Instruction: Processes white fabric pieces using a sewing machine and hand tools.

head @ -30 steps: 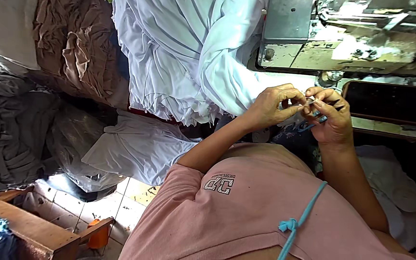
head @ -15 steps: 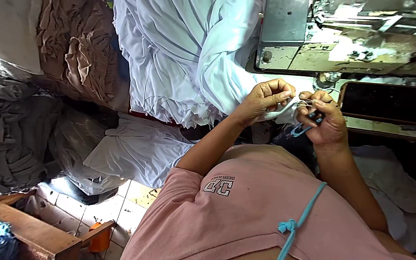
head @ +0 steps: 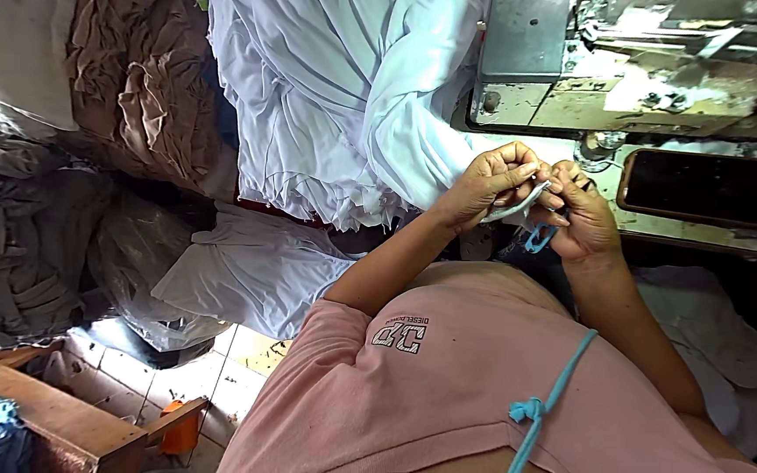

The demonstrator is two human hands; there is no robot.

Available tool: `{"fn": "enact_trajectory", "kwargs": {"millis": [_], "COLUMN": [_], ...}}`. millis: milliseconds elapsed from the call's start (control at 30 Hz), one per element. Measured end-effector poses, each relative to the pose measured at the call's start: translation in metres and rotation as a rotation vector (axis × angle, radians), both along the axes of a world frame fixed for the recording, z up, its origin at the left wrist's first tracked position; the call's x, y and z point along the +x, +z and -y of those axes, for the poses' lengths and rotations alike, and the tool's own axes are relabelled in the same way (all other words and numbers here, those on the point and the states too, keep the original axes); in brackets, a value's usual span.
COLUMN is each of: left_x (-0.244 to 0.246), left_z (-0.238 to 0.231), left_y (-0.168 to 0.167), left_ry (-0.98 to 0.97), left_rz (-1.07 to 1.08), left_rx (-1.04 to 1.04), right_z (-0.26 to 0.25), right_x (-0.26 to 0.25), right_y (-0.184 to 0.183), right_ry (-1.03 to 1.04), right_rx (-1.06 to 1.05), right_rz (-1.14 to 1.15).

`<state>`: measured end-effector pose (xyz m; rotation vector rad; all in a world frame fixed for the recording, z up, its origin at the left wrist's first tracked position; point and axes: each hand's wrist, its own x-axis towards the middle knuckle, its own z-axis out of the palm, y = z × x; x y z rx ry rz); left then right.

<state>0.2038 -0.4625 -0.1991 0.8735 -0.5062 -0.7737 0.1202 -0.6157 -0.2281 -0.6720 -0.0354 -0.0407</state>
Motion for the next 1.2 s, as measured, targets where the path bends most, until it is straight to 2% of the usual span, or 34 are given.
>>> {"fn": "enact_trajectory", "kwargs": {"millis": [267, 467, 533, 600, 700, 800, 900, 1067, 1200], "left_x": [-0.001, 0.016, 0.02, 0.024, 0.029, 0.033, 0.038, 0.051, 0.073], "left_z": [-0.005, -0.02, -0.024, -0.027, -0.035, -0.042, -0.05, -0.079, -0.132], "left_y": [-0.006, 0.012, 0.017, 0.019, 0.014, 0.013, 0.013, 0.027, 0.038], "left_ry": [0.002, -0.015, 0.002, 0.023, 0.063, 0.05, 0.061, 0.273, 0.539], "left_rz": [0.197, 0.656, 0.72, 0.623, 0.269, -0.075, -0.267, -0.134, 0.07], "left_rx": [0.05, 0.357, 0.368, 0.27, 0.014, -0.261, -0.498, -0.56, -0.52], "right_z": [0.009, 0.014, 0.015, 0.019, 0.026, 0.032, 0.039, 0.043, 0.045], "right_x": [0.004, 0.005, 0.005, 0.004, 0.002, 0.001, 0.002, 0.003, 0.006], "right_y": [0.003, 0.004, 0.004, 0.003, 0.0, -0.002, -0.001, -0.006, -0.01], "right_ry": [-0.044, -0.005, 0.025, 0.068, 0.145, 0.111, 0.078, 0.067, -0.009], "right_rx": [-0.252, -0.278, -0.295, -0.37, -0.484, -0.493, -0.475, -0.43, -0.383], "right_rz": [0.001, -0.029, -0.02, 0.021, 0.093, 0.092, 0.058, 0.037, 0.0]}}
